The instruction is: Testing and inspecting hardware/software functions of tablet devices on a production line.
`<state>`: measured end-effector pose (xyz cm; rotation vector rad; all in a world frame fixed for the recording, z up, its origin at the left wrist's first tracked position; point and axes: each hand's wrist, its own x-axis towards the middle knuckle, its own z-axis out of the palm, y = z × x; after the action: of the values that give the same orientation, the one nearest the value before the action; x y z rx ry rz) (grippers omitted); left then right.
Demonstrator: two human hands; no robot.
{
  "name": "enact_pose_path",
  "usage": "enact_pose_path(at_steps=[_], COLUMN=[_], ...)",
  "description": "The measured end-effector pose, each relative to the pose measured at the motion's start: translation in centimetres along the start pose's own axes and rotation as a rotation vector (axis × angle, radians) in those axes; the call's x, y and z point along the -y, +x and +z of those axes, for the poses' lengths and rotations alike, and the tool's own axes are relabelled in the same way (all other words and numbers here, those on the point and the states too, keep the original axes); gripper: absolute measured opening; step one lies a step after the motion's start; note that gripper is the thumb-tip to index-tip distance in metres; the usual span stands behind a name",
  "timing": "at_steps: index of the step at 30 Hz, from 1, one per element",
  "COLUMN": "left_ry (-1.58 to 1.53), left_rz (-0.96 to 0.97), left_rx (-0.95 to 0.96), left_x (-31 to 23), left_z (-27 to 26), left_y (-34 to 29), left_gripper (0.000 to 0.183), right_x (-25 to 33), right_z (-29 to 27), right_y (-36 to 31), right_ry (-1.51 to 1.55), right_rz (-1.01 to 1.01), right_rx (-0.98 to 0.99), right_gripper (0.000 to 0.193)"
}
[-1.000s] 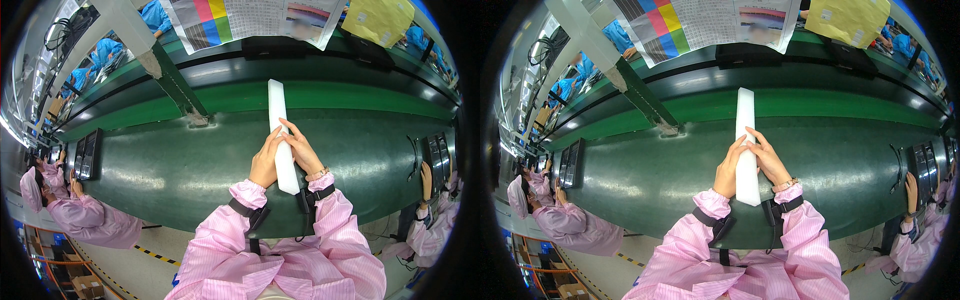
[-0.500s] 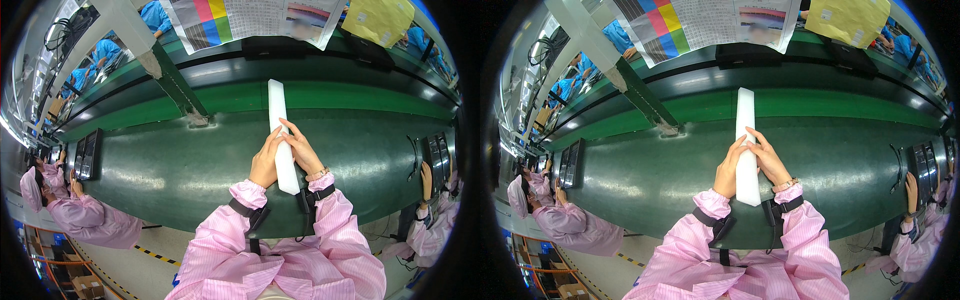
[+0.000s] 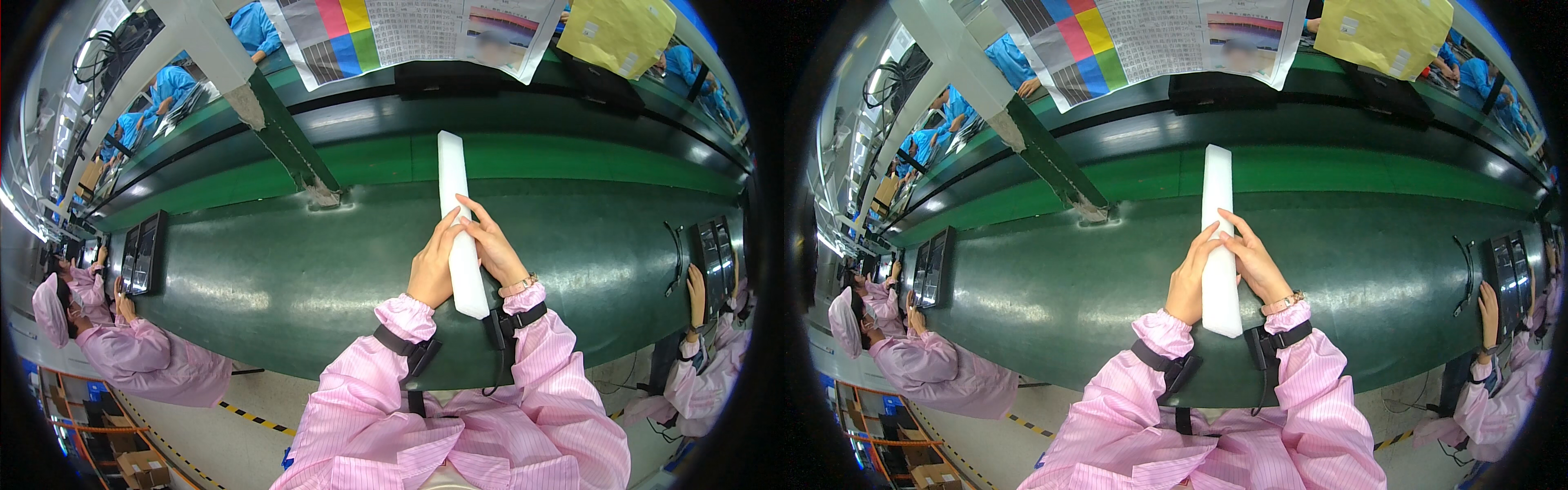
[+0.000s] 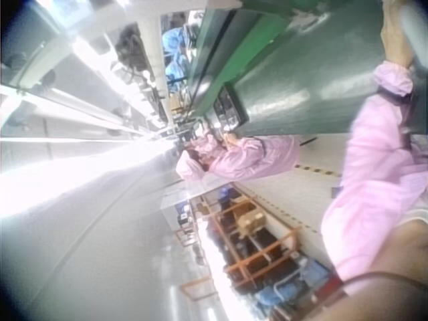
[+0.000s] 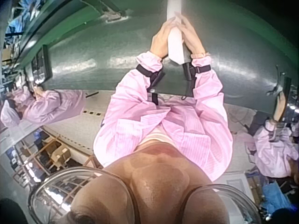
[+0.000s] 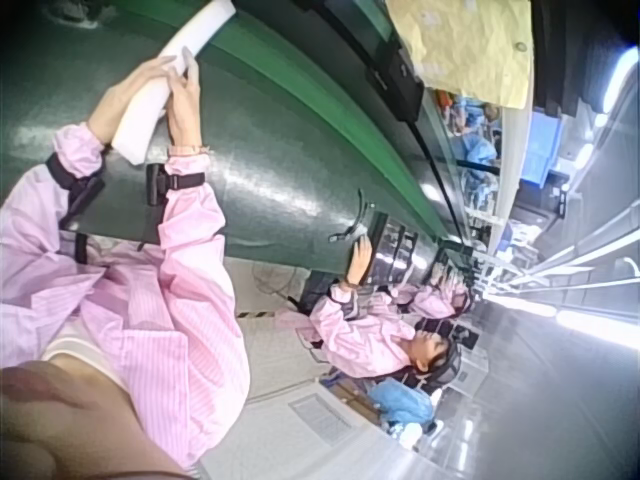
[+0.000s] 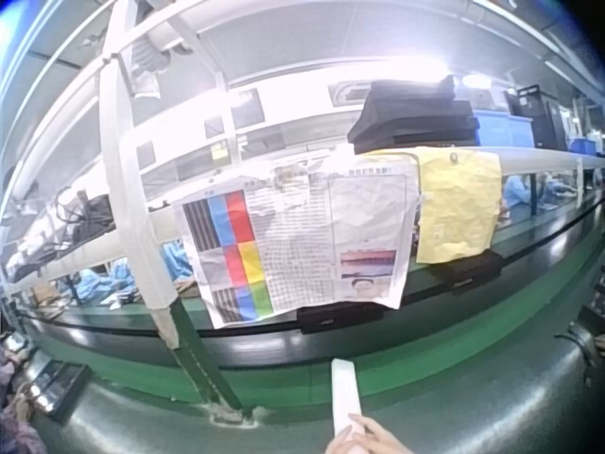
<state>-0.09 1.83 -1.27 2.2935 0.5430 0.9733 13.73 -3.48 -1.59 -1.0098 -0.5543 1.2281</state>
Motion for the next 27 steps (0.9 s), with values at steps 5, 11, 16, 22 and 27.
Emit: enact_pose_path(at_steps=[5, 11, 16, 22, 27], left_ry=[-0.014, -0.007, 0.004, 0.001, 0.007], left_rz=[-0.021, -0.016, 0.007, 0.003, 0.009], left_rx=[0.012, 0.011, 0.006, 0.01, 0.004], left_x=[-0.29, -0.25, -0.17, -0.17, 0.08], left_z=[-0.15, -0.1, -0.09, -0.13, 0.01], left_y=[0.05, 0.02, 0.04, 0.09, 0.01], left_gripper=[0.06, 0.06, 0.059, 0.059, 0.059], right_x=[0.19, 0.07, -0.15, -0.2, -0.14], right_z=[0.17, -0.08, -0.18, -0.3, -0.26], right_y=[-0.06, -0.15, 0.01, 0.13, 0.06], right_ry=[0.001, -0.016, -0.01, -0.025, -0.03], right_rz=[0.0, -0.004, -0.021, -0.024, -0.018], right_rx=[-0.004, 0.023, 0.026, 0.027, 0.028], right_gripper=[0.045, 0.044, 0.044, 0.044, 0.044])
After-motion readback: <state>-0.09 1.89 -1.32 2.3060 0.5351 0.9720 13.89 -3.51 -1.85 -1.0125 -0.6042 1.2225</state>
